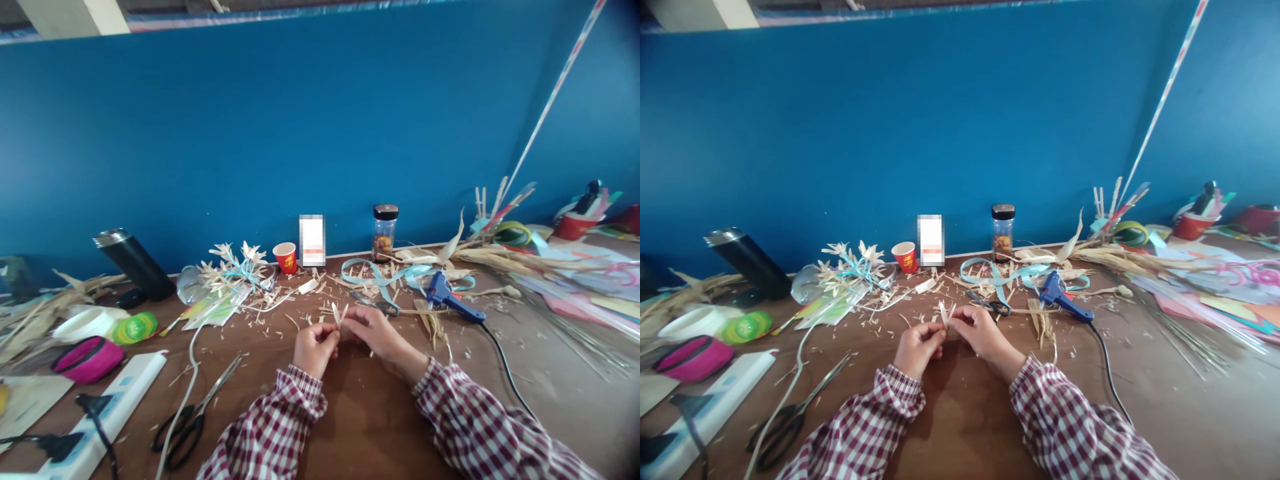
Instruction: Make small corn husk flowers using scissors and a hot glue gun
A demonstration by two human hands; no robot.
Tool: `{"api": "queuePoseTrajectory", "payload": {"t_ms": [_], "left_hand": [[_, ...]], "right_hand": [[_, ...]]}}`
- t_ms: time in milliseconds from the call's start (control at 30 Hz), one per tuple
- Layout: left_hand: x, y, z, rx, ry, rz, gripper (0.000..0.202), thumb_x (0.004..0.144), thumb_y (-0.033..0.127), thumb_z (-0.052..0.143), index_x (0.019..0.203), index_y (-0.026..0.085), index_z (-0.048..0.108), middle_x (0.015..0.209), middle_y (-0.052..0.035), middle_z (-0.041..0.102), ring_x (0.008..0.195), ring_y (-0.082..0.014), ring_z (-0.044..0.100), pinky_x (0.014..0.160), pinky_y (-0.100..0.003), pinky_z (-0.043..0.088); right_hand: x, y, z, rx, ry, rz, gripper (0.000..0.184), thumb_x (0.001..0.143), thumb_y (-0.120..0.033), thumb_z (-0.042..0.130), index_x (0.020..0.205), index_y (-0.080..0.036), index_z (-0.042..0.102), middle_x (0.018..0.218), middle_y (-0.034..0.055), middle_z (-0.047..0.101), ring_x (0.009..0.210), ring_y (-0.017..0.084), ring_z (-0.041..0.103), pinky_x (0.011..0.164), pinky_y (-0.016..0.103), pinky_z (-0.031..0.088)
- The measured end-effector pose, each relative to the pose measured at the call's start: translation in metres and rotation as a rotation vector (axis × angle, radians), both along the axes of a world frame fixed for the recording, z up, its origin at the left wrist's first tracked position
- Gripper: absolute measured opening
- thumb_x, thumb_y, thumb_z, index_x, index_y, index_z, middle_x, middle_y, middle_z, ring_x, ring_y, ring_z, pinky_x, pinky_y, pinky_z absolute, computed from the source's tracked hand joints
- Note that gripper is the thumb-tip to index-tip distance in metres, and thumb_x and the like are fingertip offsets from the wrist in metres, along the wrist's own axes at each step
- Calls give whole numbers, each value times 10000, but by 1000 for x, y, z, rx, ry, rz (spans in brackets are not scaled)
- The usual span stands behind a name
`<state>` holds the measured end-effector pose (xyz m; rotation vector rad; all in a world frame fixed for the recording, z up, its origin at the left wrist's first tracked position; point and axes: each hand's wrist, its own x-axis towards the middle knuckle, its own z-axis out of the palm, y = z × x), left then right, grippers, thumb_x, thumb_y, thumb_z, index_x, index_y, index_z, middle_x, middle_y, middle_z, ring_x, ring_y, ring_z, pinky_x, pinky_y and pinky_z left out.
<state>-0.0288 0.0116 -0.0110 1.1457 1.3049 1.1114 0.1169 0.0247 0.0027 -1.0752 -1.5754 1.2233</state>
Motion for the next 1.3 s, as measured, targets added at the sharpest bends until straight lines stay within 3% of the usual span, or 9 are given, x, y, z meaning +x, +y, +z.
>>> {"api": "queuePoseTrajectory", "payload": {"t_ms": [233,700,933,1300], "left_hand": [[2,0,0,32,12,-16,163,602,260,671,682,120,651,463,27,557,366,-81,480,377,-196,426],[3,-2,2,-5,-34,-11,213,589,308,696,678,120,650,514,15,592,387,-85,509,394,-204,462],[1,-2,3,61,-36,18,217,636,319,665,720,119,656,509,16,591,397,-90,513,409,-204,453],[2,-3,3,40,-93,25,222,608,327,697,711,134,662,519,20,603,417,-91,529,427,-204,475]], "right_hand": [[-1,0,-1,-22,22,38,282,744,-416,565,656,-149,541,521,-45,471,463,72,408,447,197,316],[-4,1,-9,46,8,-27,248,768,-387,554,670,-160,529,545,-42,495,497,86,444,477,203,348],[-4,0,-10,-34,34,-39,208,766,-367,552,816,-165,565,588,-29,527,478,88,463,439,198,354],[-8,-1,-15,-92,134,-8,198,727,-353,595,748,-163,544,548,-43,526,459,80,462,448,198,363]]}}
